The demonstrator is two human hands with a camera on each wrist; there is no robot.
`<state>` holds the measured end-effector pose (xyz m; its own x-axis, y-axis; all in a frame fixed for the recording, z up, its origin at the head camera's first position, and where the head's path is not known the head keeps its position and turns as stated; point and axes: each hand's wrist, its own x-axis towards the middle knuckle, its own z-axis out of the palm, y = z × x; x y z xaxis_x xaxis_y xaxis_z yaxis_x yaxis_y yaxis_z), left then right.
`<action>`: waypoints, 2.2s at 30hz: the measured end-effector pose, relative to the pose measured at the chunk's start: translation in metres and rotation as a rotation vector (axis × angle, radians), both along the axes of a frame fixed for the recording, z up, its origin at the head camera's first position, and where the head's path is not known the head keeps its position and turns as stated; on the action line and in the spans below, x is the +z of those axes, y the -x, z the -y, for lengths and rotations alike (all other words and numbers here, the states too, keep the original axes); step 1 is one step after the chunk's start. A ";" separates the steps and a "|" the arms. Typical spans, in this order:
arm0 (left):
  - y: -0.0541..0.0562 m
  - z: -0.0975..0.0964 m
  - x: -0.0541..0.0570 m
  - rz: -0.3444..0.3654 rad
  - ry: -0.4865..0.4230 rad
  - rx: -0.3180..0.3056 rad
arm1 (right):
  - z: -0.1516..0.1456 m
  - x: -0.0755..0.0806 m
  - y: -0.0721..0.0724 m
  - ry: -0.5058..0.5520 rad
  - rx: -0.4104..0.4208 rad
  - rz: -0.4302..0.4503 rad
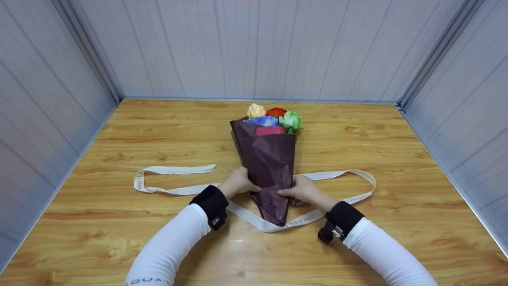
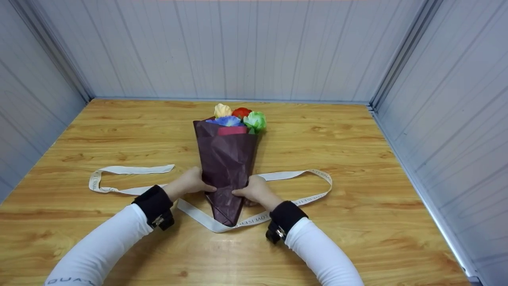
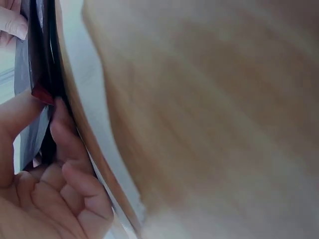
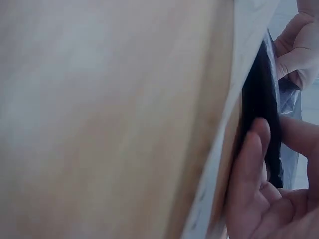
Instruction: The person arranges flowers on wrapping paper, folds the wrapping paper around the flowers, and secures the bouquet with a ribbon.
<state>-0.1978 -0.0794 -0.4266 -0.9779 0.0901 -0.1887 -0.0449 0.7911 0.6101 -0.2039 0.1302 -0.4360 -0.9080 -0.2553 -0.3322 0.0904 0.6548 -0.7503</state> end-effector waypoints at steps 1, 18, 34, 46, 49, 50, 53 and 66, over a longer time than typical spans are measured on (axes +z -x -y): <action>-0.001 0.000 0.001 -0.005 0.025 0.001 | -0.001 0.001 0.000 -0.045 0.017 -0.046; -0.009 -0.006 0.002 -0.122 0.108 -0.112 | 0.010 0.009 -0.005 -0.368 0.383 -0.759; -0.011 -0.006 0.001 -0.157 0.054 -0.155 | 0.011 0.008 -0.002 -0.390 0.593 -0.579; -0.018 -0.016 0.001 -0.232 0.234 -0.070 | 0.009 0.008 0.002 -0.352 0.586 -0.508; -0.022 -0.021 0.000 -0.295 0.389 -0.195 | 0.007 0.007 0.003 -0.334 0.594 -0.544; -0.023 -0.023 0.000 -0.280 0.427 -0.251 | 0.006 0.006 0.004 -0.327 0.598 -0.557; -0.025 -0.027 0.001 -0.135 0.469 -0.391 | 0.003 0.006 0.006 -0.299 0.599 -0.558; -0.019 -0.023 0.005 0.138 0.337 -0.472 | -0.006 0.006 0.014 -0.304 0.613 -0.415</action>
<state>-0.1792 -0.0565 -0.4213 -0.8109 0.4223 -0.4051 0.2978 0.8937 0.3357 -0.2182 0.1361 -0.4304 -0.7004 -0.7012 -0.1337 -0.5989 0.6791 -0.4243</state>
